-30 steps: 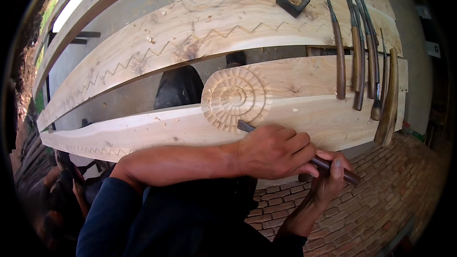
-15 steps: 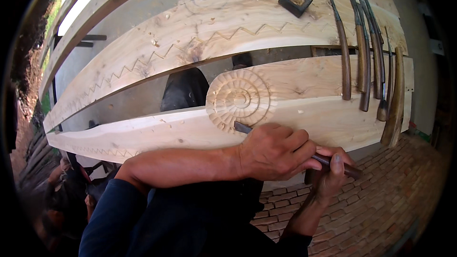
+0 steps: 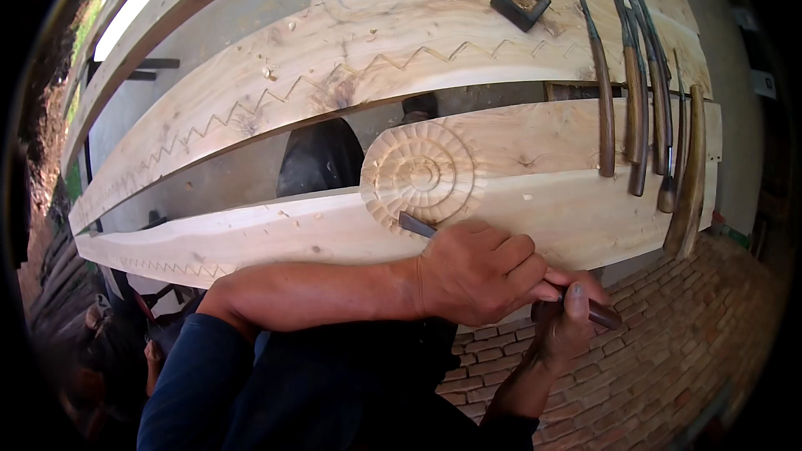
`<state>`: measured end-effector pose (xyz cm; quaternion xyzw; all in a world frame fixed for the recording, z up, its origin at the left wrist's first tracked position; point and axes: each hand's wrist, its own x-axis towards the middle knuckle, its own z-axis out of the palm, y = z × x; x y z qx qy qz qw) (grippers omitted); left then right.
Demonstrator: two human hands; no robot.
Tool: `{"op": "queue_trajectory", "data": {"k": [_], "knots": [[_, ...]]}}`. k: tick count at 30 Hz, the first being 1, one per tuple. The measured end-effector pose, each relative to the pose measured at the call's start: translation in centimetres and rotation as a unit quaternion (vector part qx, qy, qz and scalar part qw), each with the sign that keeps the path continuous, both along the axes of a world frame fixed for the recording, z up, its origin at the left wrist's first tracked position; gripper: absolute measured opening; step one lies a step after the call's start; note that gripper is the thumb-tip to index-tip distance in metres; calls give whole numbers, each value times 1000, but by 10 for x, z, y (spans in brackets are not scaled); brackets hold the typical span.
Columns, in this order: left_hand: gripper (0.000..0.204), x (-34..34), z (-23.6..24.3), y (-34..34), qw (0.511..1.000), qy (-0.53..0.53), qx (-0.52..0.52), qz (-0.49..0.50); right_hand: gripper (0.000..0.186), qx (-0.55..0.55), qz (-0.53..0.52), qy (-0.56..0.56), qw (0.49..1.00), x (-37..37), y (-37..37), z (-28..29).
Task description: The person carves a spiral pattern into a large wooden plank using a chisel and mallet. They repeatedly position the chisel and strike it to deepen the grooves of the design on the plank's surface.
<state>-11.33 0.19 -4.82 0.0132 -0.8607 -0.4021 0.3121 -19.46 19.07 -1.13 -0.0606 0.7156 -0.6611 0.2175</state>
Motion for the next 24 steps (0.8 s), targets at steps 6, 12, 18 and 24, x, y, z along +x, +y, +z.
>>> {"op": "queue_trajectory", "data": {"k": [6,12,18,24], "knots": [[33,-2,0,-1,999,28,-11,-27,48,-12,-5,3,1000,0,8,-6],[34,-4,-4,2,998,36,-8,-59,47,13,-20,31,999,1,11,1],[34,-3,2,1,998,-19,-7,-54,48,-13,-31,-1,999,1,12,-5],[33,-2,1,0,998,-38,-18,-42,48,-50,4,-22,999,1,6,-15]]}}
